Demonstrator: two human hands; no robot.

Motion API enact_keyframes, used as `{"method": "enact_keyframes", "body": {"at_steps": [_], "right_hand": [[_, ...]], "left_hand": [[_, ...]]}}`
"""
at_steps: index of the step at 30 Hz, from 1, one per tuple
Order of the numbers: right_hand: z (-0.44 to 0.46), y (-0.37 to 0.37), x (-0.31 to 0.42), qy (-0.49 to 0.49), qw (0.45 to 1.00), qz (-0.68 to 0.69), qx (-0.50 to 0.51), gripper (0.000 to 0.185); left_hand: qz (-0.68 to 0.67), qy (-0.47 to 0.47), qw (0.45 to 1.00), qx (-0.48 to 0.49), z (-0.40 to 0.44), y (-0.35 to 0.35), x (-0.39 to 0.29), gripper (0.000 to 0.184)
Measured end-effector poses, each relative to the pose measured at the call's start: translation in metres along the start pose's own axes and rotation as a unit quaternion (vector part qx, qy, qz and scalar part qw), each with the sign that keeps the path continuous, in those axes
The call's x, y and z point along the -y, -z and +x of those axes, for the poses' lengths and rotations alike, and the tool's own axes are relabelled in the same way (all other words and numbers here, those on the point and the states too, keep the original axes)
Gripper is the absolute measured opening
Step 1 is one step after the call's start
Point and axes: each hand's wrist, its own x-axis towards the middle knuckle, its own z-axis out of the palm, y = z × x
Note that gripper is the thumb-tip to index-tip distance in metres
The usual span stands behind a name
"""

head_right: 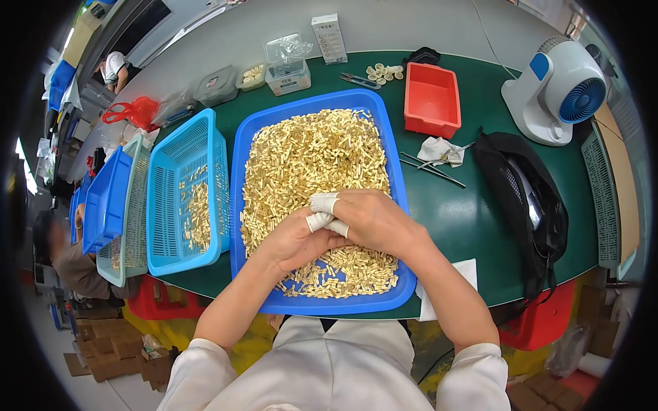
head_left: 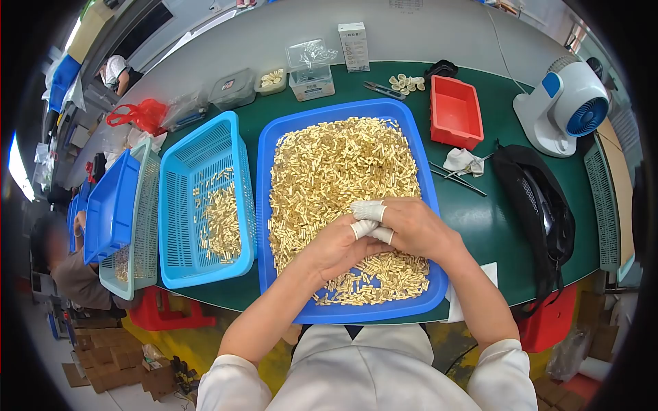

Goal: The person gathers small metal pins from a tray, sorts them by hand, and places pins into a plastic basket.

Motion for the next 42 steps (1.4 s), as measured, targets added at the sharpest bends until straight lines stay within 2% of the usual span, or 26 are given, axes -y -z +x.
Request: {"method": "enact_keyframes", "body": {"at_steps": [6,10,13,17,21,26,29,33,38,42], "right_hand": [[0.0,0.001,-0.003,-0.019,0.999,-0.036,-0.013,0.039],[-0.001,0.003,-0.009,-0.042,0.998,-0.016,0.041,0.045],[-0.003,0.003,-0.01,-0.045,0.998,0.019,0.046,0.049],[0.001,0.004,-0.003,-0.059,0.996,0.055,0.023,0.047],[0.0,-0.004,-0.008,0.012,0.996,0.091,-0.017,0.044],[-0.001,-0.002,-0.005,-0.026,0.996,0.084,0.008,0.035],[0.002,0.005,-0.003,-0.014,0.997,0.066,0.022,0.035],[0.0,0.004,-0.006,-0.029,0.998,0.04,0.042,0.046],[0.0,0.005,-0.005,-0.051,0.996,0.028,0.061,0.047],[0.001,0.002,-0.008,0.008,0.998,0.049,0.024,0.046]], "left_hand": [[-0.013,-0.005,1.0,-0.028,0.001,-0.004,-0.001,0.041],[-0.022,0.006,0.999,-0.048,0.0,-0.012,-0.002,0.028],[0.003,0.004,0.999,-0.054,0.0,-0.011,0.003,0.043],[-0.046,-0.007,0.998,-0.03,0.002,-0.007,0.005,0.043],[-0.035,-0.006,0.999,-0.034,-0.001,-0.015,0.001,0.044],[-0.03,-0.009,0.999,-0.013,-0.001,-0.011,0.001,0.043],[-0.028,0.006,0.998,-0.055,0.0,-0.011,0.001,0.044],[-0.034,0.001,0.999,-0.011,0.001,-0.007,0.004,0.042],[-0.032,0.003,0.999,-0.031,0.001,-0.009,0.004,0.041],[-0.022,0.0,1.0,-0.021,0.0,-0.008,0.004,0.041]]}}
